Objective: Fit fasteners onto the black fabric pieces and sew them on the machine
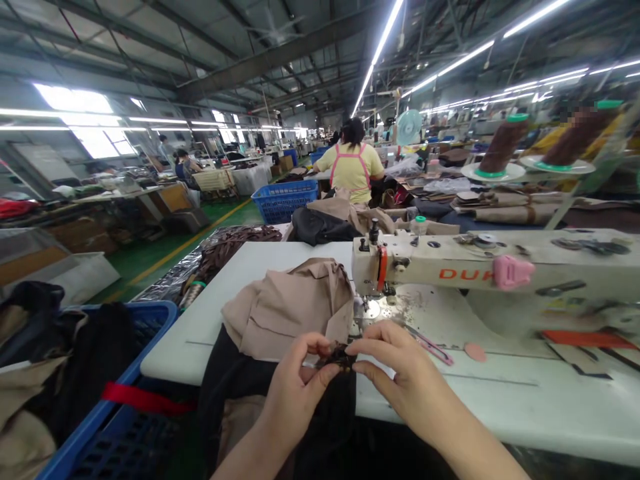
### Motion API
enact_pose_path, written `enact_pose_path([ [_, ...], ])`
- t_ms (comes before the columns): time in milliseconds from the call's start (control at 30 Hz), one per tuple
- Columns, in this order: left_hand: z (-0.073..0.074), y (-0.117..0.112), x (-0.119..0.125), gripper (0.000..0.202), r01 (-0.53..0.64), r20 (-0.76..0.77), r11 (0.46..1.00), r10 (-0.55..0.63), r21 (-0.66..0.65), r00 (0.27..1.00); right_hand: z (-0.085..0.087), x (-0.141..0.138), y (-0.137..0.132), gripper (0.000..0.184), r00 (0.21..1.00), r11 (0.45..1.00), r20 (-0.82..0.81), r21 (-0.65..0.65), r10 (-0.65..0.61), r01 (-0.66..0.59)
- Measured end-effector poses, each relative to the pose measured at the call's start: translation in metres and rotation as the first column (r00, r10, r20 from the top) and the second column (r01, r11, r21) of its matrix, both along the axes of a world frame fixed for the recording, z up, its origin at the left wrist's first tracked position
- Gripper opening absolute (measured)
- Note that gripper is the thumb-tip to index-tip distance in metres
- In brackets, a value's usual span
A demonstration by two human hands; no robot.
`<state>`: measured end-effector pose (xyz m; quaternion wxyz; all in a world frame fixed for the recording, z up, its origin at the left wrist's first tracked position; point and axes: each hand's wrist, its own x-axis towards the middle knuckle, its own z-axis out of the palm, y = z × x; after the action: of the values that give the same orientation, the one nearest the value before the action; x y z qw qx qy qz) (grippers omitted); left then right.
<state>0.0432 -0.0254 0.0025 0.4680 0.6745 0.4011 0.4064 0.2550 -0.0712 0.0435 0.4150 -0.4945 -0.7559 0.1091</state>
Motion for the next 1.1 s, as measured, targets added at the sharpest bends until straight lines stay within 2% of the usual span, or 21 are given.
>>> enact_pose_path([
  [267, -0.003, -0.001, -0.001, 0.031, 0.012, 0.013, 1.0, -0.011, -0.026, 1.0, 0.009, -0.003, 0.005, 0.02, 0.986, 0.999, 0.164, -0.047, 0.016, -0.009],
  [367, -0.002, -0.002, 0.001, 0.035, 0.021, 0.016, 0.998, -0.02, -0.061, 1.0, 0.011, -0.003, 0.008, 0.023, 0.956, 1.0, 0.293, -0.029, 0.003, 0.006],
  [467, -0.003, -0.002, 0.004, 0.038, 0.029, 0.025, 0.996, -0.027, -0.09, 0.999, 0.01, -0.002, 0.012, 0.017, 0.906, 1.0, 0.421, 0.002, -0.027, 0.029],
  [567, -0.003, -0.003, 0.007, 0.038, 0.036, 0.042, 0.994, -0.031, -0.105, 0.999, 0.007, -0.002, 0.015, 0.016, 0.883, 0.999, 0.468, 0.012, -0.032, 0.03],
  [733, -0.004, -0.003, 0.008, 0.037, 0.024, 0.02, 0.994, -0.022, -0.107, 1.0, 0.007, -0.005, 0.016, 0.024, 0.929, 0.995, 0.369, -0.077, -0.037, 0.07],
  [967, -0.003, -0.006, -0.002, 0.042, 0.129, -0.012, 0.99, -0.129, -0.053, 0.992, 0.014, -0.01, 0.021, 0.024, 0.995, 0.95, 0.098, -0.31, -0.019, 0.048],
  [1100, 0.002, -0.007, -0.005, 0.036, 0.16, 0.027, 0.984, -0.159, -0.074, 0.987, 0.013, -0.014, 0.022, 0.021, 0.999, 0.924, 0.039, -0.381, -0.021, 0.034],
])
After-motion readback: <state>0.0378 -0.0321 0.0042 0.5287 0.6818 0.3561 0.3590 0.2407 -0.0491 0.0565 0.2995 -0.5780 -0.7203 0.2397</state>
